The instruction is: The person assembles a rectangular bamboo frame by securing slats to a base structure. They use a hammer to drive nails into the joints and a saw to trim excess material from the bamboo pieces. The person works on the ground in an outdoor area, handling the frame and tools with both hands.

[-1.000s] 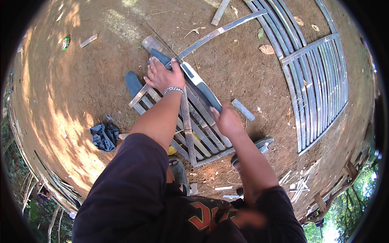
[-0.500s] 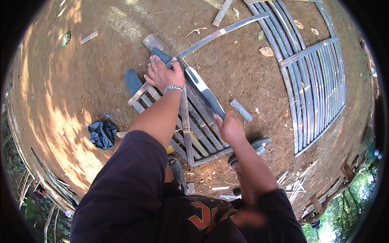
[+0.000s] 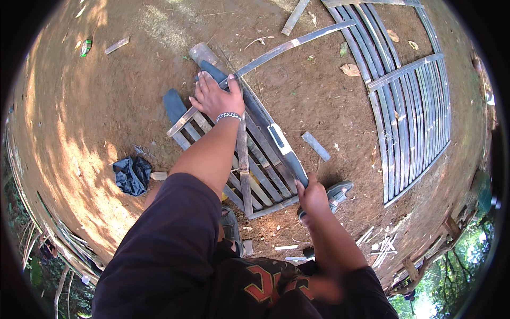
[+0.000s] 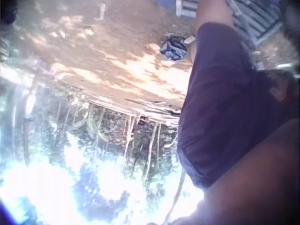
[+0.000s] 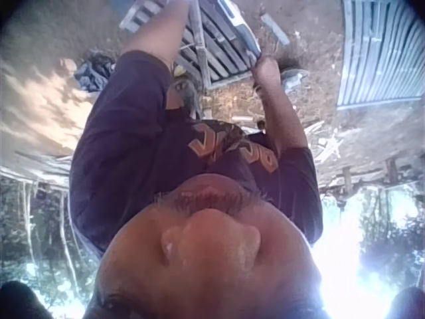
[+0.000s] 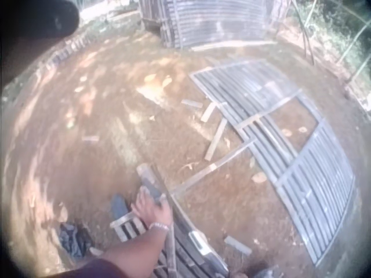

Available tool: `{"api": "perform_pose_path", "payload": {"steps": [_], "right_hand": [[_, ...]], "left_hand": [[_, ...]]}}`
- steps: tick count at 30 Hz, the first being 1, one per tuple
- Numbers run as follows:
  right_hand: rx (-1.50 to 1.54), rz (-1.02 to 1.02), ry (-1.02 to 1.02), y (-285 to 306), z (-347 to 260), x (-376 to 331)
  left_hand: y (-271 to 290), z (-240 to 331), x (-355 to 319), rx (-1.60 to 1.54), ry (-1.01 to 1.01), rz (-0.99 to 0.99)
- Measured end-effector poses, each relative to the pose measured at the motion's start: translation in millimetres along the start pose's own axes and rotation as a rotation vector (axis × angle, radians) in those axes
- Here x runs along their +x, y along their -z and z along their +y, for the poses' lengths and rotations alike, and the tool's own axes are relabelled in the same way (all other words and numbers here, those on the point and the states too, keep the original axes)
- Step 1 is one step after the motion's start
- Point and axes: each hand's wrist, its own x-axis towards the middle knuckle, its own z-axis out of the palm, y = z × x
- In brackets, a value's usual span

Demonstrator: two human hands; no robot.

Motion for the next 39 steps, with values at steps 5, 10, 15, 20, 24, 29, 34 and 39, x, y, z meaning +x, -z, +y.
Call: {"api": "perform_pose_path", "payload": {"steps": [5,10,15,20,24,29,34,39], "right_hand": [[-0.043,0.124,0.136,14.0,-59.8,71.2],[-0.083,-0.003,-0.03,9.7,-15.6,12.0],[-0.055,0.001,0.015,23.5,-45.0,40.9],[0.011,-0.022,0.052,14.1,-75.1,74.1],[0.03,-0.051,-0.062,0.5,7.9,-5.2],[0.083,0.033,0.013,41.0,-45.9,18.1],[0.016,0.262,-0.04,63.6,-29.4,61.3],[-0.085,0.573,-0.142,62.3,77.2,68.7]], "left_hand": [[-3.1,8.2,-0.6,0.003,-0.012,-0.01],[-2.3,1.1,1.9,0.009,0.001,0.003],[-8.9,7.2,2.7,0.012,-0.022,0.022],[-8.0,-0.5,1.0,0.031,-0.026,0.021],[-5.0,3.2,1.2,0.014,-0.022,0.014],[-4.8,4.3,-0.7,0.0,-0.003,-0.004],[-2.7,5.1,-0.8,-0.002,-0.006,0.002],[0.0,3.6,-0.3,0.026,0.002,-0.005]]}}
